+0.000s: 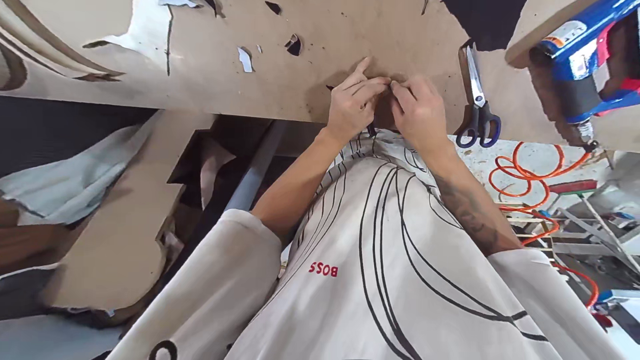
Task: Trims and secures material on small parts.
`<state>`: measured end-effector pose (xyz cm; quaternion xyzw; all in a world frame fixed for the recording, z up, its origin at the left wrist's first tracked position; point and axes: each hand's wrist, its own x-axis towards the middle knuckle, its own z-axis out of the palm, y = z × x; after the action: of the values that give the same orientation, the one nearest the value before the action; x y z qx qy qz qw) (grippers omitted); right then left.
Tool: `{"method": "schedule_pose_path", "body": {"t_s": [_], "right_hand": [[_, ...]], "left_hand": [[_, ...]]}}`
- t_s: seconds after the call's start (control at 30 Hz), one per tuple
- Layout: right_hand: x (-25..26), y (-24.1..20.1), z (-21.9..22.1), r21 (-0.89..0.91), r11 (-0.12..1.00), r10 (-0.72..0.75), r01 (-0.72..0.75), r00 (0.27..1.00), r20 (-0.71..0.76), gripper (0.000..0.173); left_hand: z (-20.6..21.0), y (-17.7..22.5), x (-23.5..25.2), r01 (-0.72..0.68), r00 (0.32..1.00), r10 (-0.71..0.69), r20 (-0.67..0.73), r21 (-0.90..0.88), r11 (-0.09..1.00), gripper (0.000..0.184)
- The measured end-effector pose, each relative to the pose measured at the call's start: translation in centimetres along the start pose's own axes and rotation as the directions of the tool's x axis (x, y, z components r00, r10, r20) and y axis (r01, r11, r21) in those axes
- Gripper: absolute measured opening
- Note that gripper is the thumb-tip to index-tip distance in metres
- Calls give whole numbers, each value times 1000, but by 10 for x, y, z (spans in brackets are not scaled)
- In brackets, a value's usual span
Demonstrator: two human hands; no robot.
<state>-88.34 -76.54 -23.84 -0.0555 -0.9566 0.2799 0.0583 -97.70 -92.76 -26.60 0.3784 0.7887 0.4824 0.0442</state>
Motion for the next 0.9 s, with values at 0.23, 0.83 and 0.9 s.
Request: {"method": "schedule_pose_path", "body": {"t_s": [0.23,0.83,0.9], "right_hand": [[-1,17,11,-23,985,-172,171,985,-9,22],[18,24,-20,8,946,-318,323,925,209,26],[12,22,-45,29,998,-69,65,979,191,29]], "left_hand": [[4,0,3,103,994,-103,-22,-4,995,10],[-2,5,20,194,976,-197,92,46,980,11],[-4,3,23,205,971,-216,99,106,973,15]]}}
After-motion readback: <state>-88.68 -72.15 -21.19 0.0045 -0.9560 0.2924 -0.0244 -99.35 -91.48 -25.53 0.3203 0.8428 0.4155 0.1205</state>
